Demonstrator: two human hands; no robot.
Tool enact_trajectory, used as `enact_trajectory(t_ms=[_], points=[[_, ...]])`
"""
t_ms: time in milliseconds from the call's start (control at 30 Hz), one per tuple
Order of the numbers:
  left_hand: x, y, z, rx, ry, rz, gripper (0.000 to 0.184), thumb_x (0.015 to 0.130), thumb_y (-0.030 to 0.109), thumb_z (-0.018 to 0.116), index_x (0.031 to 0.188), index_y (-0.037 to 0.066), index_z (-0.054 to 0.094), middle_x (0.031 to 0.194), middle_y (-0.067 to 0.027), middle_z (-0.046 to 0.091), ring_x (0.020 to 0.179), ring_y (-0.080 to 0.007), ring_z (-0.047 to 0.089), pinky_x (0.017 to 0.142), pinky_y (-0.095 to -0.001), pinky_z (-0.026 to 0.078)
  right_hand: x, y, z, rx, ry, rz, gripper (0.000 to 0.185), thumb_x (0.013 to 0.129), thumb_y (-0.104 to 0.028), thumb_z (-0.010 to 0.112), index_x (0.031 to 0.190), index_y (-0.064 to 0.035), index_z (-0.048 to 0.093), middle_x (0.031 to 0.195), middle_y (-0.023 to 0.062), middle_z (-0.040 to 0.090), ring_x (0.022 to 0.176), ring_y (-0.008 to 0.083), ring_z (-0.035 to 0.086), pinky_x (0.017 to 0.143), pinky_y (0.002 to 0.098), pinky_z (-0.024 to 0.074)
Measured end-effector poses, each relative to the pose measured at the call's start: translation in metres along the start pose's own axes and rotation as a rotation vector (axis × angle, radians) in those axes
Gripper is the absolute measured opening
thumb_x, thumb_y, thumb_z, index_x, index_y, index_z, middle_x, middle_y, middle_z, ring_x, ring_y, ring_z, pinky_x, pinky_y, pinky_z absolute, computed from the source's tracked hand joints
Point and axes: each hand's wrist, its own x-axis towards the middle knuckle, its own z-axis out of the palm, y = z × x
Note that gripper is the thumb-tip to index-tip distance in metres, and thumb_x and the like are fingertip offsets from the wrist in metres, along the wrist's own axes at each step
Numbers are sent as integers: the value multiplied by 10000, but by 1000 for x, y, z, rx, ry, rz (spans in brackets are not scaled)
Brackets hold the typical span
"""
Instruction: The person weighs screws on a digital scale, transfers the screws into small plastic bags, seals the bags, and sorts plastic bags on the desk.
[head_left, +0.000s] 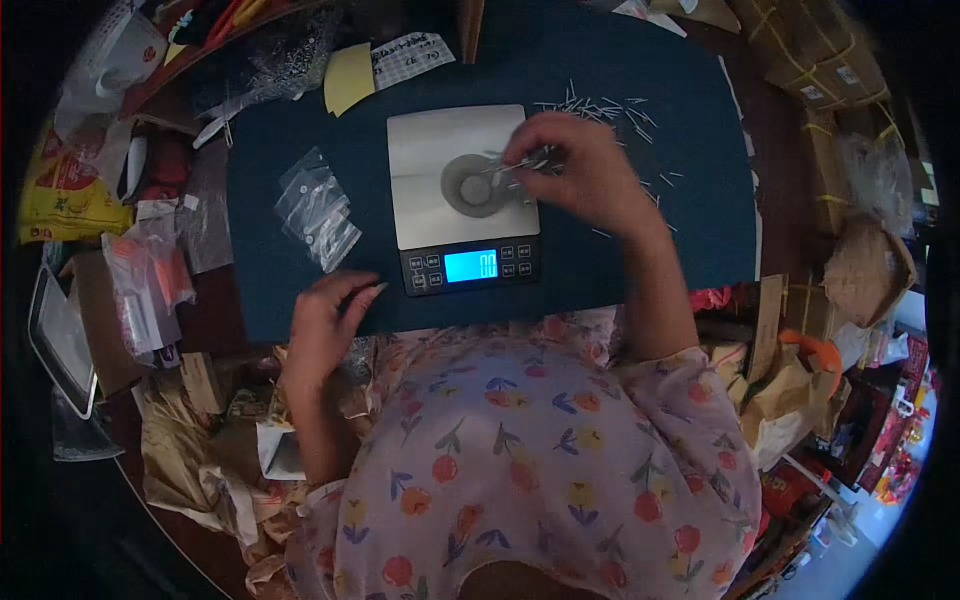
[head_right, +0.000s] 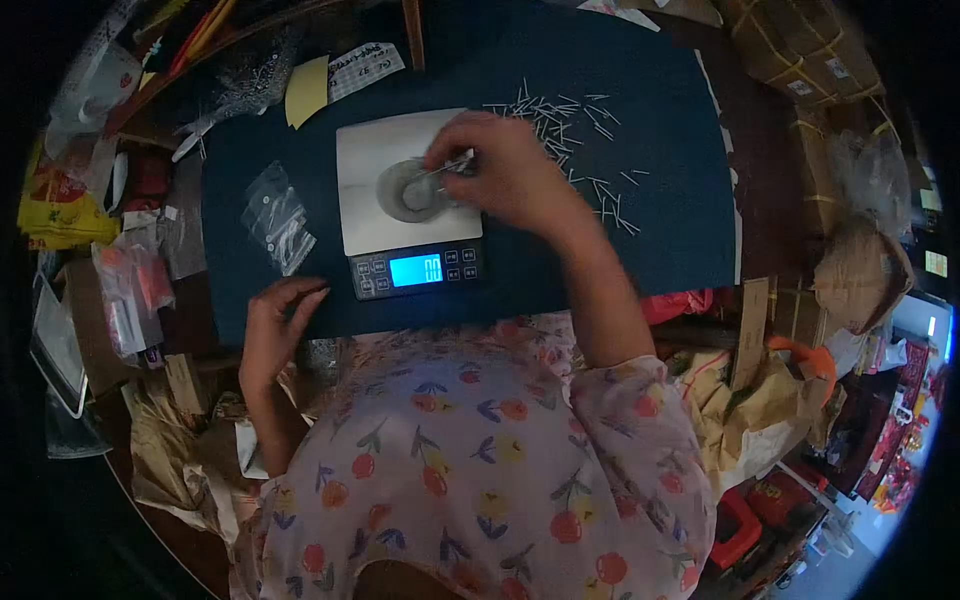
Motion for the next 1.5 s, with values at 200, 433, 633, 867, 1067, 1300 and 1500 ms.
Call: enact_trajectory(t_ms=[200, 433, 633, 867, 1067, 1300, 1500], points=[[1, -8, 4, 88, 89, -28, 164, 800, 88, 669, 951, 24, 680, 1007, -149, 664, 929, -294, 646, 763, -335, 508, 9, 3, 40, -116, 12, -145, 188, 742, -25, 697, 925, -44, 656, 1014, 75, 647, 900, 172, 638, 730, 287, 533], [20, -54, 29, 552, 385, 218, 211, 828, 27, 592, 1031, 39, 647, 1139, -177, 615, 1080, -348, 579, 840, -373, 502, -30, 28, -18, -103, 183, 291, 237, 753, -87, 708, 982, -52, 662, 1021, 122, 639, 928, 250, 640, 780, 348, 533], [24, -47, 42, 189, 457, 25, 152, 846, 11, 587, 983, 37, 648, 991, -152, 660, 898, -318, 649, 734, -364, 511, -55, 73, -1, -527, 305, 176, 327, 713, -90, 741, 1027, -75, 650, 1030, 125, 620, 939, 272, 612, 841, 361, 492], [18, -35, 36, 149, 446, 19, 83, 833, 33, 633, 911, 19, 657, 905, -117, 649, 817, -266, 642, 706, -338, 502, -55, 92, -4, -363, 237, 181, 201, 730, -82, 717, 920, -36, 673, 933, 116, 639, 859, 251, 620, 744, 371, 495], [19, -33, 28, 148, 469, 103, 138, 862, 3, 577, 978, 21, 651, 917, -134, 628, 831, -268, 626, 724, -328, 487, -61, 85, -11, -187, 339, 301, 133, 770, -69, 698, 894, -28, 678, 862, 102, 661, 726, 182, 643, 621, 294, 503], [17, -25, 24, 102, 408, 99, 242, 878, -48, 512, 1078, 35, 621, 975, -152, 627, 856, -265, 626, 736, -316, 483, -57, 66, -14, 44, 308, 351, 125, 795, -93, 701, 914, -57, 687, 864, 68, 673, 748, 147, 644, 658, 281, 524], [20, -11, 33, 49, 371, 190, 297, 850, -92, 510, 1093, 36, 623, 954, -156, 620, 823, -250, 615, 728, -305, 480, -27, 29, 17, 216, 162, 157, 167, 793, -105, 706, 953, -68, 679, 902, 65, 661, 794, 135, 637, 654, 262, 533]])
